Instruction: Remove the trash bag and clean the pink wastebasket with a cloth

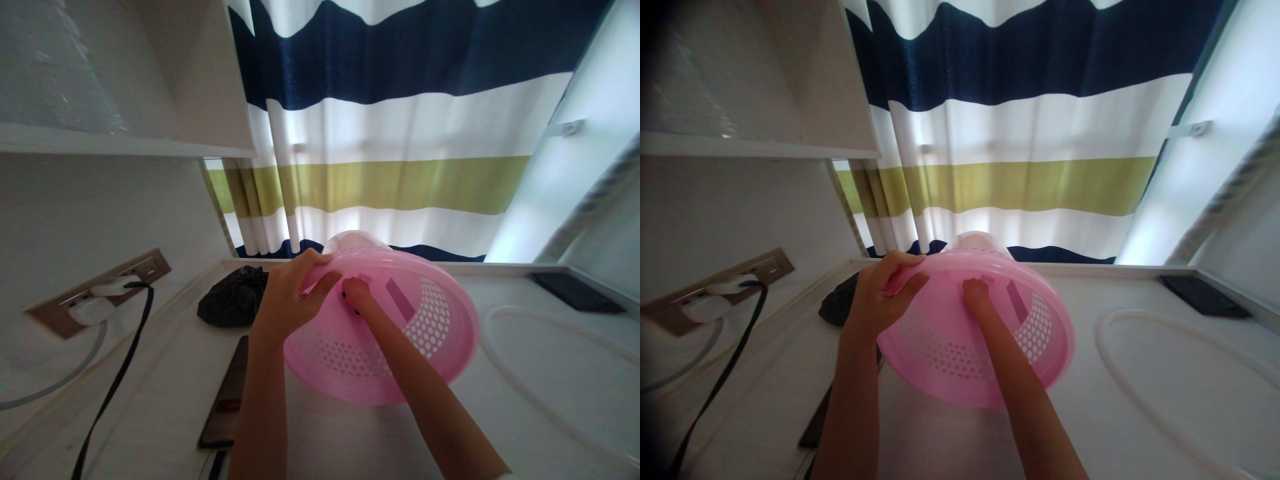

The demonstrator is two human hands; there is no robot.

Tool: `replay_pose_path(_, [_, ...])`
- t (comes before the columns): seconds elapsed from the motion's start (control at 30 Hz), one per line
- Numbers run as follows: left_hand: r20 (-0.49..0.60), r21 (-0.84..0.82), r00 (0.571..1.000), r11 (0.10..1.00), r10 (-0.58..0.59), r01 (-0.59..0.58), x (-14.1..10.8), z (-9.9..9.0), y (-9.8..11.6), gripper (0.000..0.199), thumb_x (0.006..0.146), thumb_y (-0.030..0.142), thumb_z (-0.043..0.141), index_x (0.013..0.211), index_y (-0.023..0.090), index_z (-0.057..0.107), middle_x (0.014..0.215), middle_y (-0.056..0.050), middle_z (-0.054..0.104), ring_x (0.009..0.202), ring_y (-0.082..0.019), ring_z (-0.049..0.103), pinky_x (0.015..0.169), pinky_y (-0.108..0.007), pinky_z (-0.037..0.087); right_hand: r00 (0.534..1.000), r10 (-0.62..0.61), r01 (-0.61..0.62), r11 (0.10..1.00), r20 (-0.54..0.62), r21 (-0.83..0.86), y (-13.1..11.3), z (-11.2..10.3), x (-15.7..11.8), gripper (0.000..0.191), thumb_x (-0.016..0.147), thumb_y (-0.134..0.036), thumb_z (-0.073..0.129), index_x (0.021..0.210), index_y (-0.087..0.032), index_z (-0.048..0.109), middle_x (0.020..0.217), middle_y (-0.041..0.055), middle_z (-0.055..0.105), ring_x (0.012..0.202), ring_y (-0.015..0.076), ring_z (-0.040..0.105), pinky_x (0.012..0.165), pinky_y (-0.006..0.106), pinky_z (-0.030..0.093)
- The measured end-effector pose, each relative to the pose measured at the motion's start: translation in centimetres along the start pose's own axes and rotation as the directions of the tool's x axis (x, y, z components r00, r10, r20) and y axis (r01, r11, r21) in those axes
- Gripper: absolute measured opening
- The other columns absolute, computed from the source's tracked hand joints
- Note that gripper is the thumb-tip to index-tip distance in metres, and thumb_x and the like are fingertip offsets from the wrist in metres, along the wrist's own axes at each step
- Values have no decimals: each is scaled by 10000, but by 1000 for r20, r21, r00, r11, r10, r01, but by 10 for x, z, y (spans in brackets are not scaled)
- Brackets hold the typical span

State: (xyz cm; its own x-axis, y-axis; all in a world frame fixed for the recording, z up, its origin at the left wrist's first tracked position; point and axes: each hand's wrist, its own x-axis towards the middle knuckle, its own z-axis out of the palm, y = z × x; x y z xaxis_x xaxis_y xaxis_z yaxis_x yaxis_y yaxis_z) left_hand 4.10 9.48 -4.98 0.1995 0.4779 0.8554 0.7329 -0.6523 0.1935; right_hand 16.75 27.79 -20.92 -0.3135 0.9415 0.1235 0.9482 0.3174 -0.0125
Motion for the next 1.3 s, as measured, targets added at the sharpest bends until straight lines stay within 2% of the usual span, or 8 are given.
replay_pose_path(0.13, [-4,-26,1000,999,30,-30,0,1,-3,138,747,271,536,852,182,532,735,-1,613,619,-88,547,551,-197,407,999,30,-30,999,-16,17,2,5,10,316,837,-170,302,974,-99,577,959,171,590,899,215,538,784,328,377])
replay_pose_path(0.27, [-1,-13,1000,1000,-3,3,1,1,-2,142,748,283,533,852,186,527,695,13,596,584,-82,531,527,-197,392,1000,23,-23,999,-3,23,3,6,11,324,842,-184,288,947,-116,587,949,152,598,874,218,548,762,332,388])
replay_pose_path(0.4, [40,-42,996,996,-75,76,3,1,6,144,777,288,492,879,188,505,723,12,592,618,-86,538,542,-203,390,999,-8,8,1000,42,4,6,2,4,286,818,-195,343,936,-124,594,955,147,603,865,223,555,740,332,399])
replay_pose_path(0.5, [66,-70,994,993,-87,91,4,1,10,151,795,285,464,907,188,491,780,2,599,680,-93,552,584,-208,402,993,-56,58,998,108,-12,10,-7,-4,244,766,-213,431,889,-123,622,891,148,628,831,215,573,705,303,413])
replay_pose_path(0.67, [53,-68,996,995,-66,70,2,1,10,166,788,295,473,913,187,495,795,0,602,690,-95,556,593,-206,402,972,-127,135,990,197,-32,11,-27,-25,220,677,-196,519,836,-116,648,799,139,651,736,200,599,622,261,436])
replay_pose_path(0.97, [65,-65,997,997,-40,45,-3,-1,19,248,738,383,524,876,177,501,779,-10,601,668,-107,546,566,-209,393,945,-240,262,962,222,-75,-4,-46,-81,282,644,-169,525,899,-106,628,885,163,632,816,265,585,634,328,454])
replay_pose_path(1.17, [87,-49,996,998,-24,28,-1,-2,27,322,695,455,548,860,182,500,768,-7,589,668,-112,539,576,-218,394,927,-333,351,932,174,-87,-7,-49,-119,270,668,-182,497,908,-144,615,892,130,629,820,237,582,677,326,442])
replay_pose_path(1.3, [85,-44,996,998,-33,37,-1,-3,28,314,694,466,543,827,185,496,742,2,587,643,-103,528,569,-213,391,937,-339,341,940,79,-10,-14,-45,-126,244,705,-194,457,887,-183,620,886,87,634,842,196,575,733,291,420])
